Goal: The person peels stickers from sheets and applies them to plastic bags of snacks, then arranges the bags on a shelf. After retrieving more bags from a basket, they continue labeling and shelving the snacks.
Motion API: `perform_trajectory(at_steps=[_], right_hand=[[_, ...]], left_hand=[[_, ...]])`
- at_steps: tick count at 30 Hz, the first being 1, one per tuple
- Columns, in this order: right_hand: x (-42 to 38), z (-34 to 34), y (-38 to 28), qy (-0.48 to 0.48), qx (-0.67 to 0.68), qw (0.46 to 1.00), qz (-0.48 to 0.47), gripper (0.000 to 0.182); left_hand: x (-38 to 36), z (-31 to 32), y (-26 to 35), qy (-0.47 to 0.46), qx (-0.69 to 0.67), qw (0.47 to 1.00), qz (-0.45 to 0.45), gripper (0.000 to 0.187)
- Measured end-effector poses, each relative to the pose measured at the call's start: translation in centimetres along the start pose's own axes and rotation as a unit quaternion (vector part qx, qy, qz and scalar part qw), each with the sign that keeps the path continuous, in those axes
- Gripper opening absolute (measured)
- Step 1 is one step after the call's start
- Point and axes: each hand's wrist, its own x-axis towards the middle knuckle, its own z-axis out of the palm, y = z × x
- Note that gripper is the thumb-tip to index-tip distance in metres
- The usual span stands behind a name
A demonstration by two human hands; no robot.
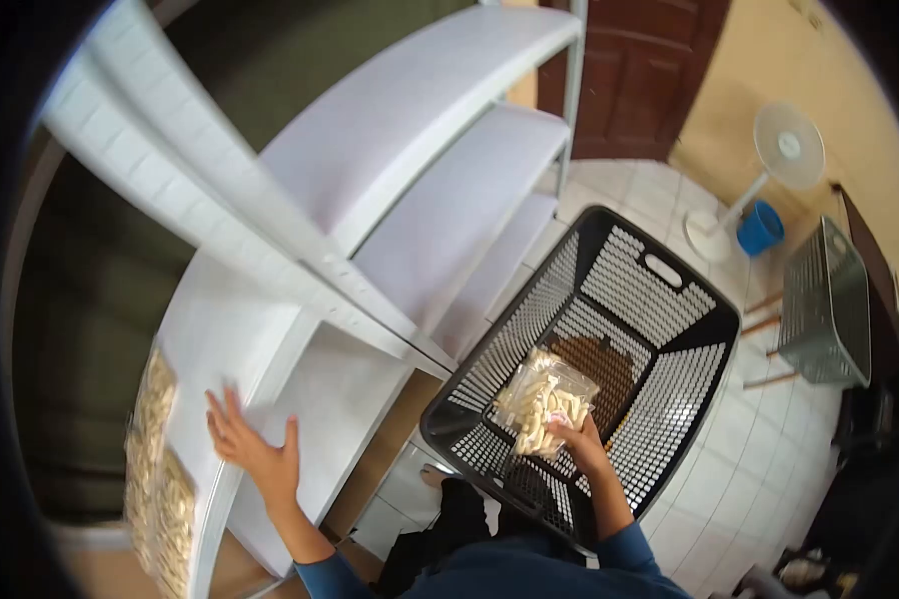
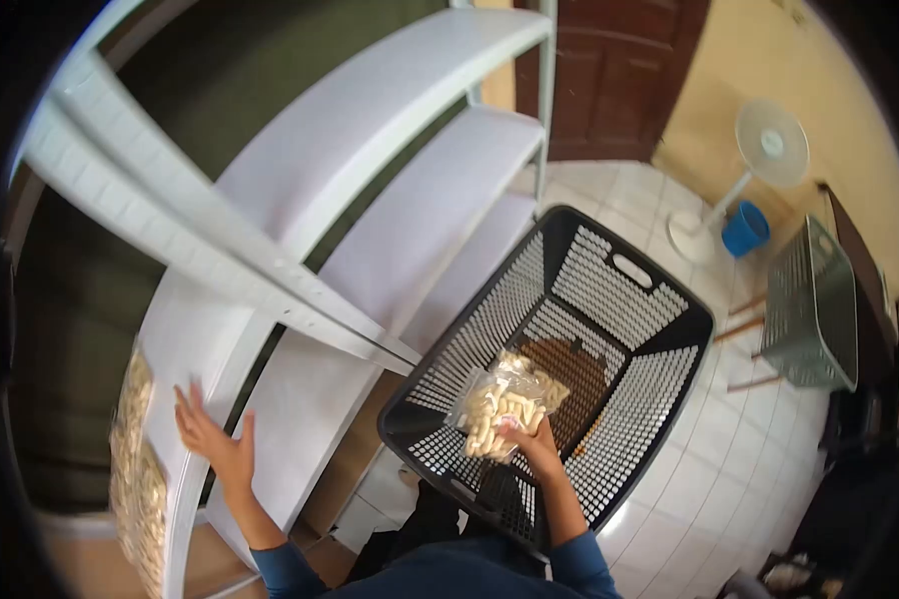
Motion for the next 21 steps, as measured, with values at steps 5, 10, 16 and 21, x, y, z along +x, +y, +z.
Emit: perform_trajectory(at_steps=[5, 10, 16, 21], right_hand=[[-3.6, 13.3, -5.3, -0.151, -0.128, 0.972, -0.125, 0.067], [-5.3, 26.0, -4.0, -0.316, -0.116, 0.920, -0.198, 0.067], [-5.8, 37.0, -2.0, -0.380, -0.146, 0.889, -0.209, 0.052], [-2.0, 43.1, -0.5, -0.329, -0.078, 0.932, -0.130, 0.047]], left_hand=[[-4.0, -4.0, 1.6, -0.139, -0.537, 0.832, 0.008, 0.080], [-4.8, -7.6, 0.9, -0.164, -0.515, 0.840, 0.037, 0.074], [-3.1, -8.2, -5.5, -0.014, -0.574, 0.812, -0.102, 0.065], [-1.6, -6.9, -8.7, 0.100, -0.563, 0.800, -0.180, 0.062]])
